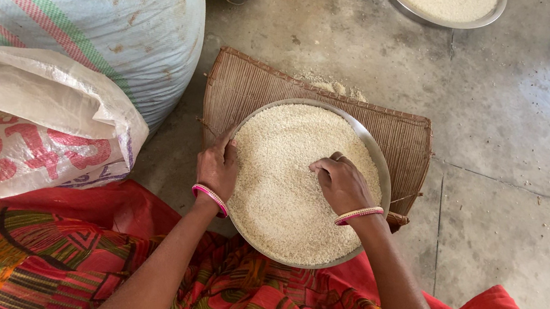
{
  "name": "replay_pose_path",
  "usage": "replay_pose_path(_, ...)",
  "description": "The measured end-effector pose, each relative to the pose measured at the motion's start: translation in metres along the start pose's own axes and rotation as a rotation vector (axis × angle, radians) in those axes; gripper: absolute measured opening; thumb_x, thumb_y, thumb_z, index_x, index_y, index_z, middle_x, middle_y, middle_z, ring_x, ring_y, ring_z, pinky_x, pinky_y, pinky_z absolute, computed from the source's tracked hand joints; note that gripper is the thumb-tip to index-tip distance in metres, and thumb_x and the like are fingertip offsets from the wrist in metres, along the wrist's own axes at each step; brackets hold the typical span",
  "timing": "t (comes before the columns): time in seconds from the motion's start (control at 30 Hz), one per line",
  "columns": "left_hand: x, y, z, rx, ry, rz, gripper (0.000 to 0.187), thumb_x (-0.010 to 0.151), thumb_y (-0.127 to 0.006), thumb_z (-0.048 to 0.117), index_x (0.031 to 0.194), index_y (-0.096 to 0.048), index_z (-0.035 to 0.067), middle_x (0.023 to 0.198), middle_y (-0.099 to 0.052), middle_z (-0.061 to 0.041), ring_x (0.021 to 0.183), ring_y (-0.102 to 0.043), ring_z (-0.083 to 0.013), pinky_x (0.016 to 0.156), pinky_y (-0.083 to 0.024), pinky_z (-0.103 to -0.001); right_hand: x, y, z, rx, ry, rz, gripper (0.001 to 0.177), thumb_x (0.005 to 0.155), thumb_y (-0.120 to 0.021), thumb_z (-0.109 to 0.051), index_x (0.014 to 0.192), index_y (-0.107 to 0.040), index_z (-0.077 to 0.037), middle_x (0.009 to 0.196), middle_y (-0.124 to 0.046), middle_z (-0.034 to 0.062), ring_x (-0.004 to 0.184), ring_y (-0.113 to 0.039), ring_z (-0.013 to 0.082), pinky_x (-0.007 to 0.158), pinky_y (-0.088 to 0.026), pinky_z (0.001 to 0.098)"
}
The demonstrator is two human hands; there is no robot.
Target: The person sits on the floor and sifts through a large metal tray of white grains by hand, picking out small impurities and discarding them. The person repeatedly spreads and inspects the grains in the tray.
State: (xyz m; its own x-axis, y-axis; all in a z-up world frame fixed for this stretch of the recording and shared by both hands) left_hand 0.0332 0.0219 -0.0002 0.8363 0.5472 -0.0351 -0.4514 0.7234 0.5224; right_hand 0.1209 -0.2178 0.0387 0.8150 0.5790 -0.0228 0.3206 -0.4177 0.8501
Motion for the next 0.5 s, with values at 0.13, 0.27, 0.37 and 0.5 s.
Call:
replay_pose_path(0.13,0.001,0.001,0.005,-0.015,-0.112,0.045,0.037,0.104,-0.051,0.010,0.140,-0.060,0.006,0.121,-0.071,-0.023,0.106,-0.073,-0.0327,0.096,-0.057,-0.041,0.004,-0.002,0.000,0.103,0.131,-0.024,0.018,0.097,-0.058,-0.011,0.099,-0.074,-0.003,0.099,-0.073,0.0106,0.093,-0.069,0.0224,0.088,-0.055,0.0393)
replay_pose_path(0.27,0.001,-0.001,0.001,-0.032,-0.060,0.016,0.039,0.104,-0.051,0.008,0.142,-0.058,0.007,0.122,-0.071,-0.022,0.106,-0.074,-0.0307,0.099,-0.057,-0.040,0.009,0.009,0.015,0.307,-0.127,-0.044,0.020,0.101,-0.055,-0.013,0.101,-0.073,-0.006,0.101,-0.077,0.0078,0.077,-0.063,0.0171,0.072,-0.053,0.0318)
replay_pose_path(0.37,0.000,-0.001,0.002,-0.040,-0.102,0.037,0.039,0.104,-0.051,0.007,0.142,-0.059,0.006,0.126,-0.069,-0.022,0.110,-0.072,-0.0318,0.100,-0.055,-0.040,0.008,0.023,0.018,0.232,-0.198,0.000,0.018,0.100,-0.058,-0.015,0.102,-0.074,-0.007,0.098,-0.078,0.0079,0.066,-0.055,0.0171,0.062,-0.046,0.0317)
replay_pose_path(0.5,0.001,-0.001,0.001,-0.031,-0.128,0.059,0.036,0.103,-0.052,0.008,0.138,-0.062,0.005,0.128,-0.069,-0.022,0.113,-0.071,-0.0332,0.100,-0.055,-0.041,0.003,0.019,0.006,0.217,-0.105,-0.078,0.017,0.096,-0.060,-0.014,0.099,-0.075,-0.007,0.098,-0.075,0.0056,0.068,-0.062,0.0130,0.064,-0.053,0.0296)
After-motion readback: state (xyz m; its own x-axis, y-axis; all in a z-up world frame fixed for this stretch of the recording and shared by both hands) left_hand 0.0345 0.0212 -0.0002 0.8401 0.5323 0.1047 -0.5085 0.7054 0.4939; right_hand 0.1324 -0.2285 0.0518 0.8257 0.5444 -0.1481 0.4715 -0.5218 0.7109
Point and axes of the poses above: each hand's wrist, its own x-axis towards the middle knuckle, its own y-axis out of the back of the hand, z = x × y, the point moved 4 cm from there along x, towards the middle knuckle
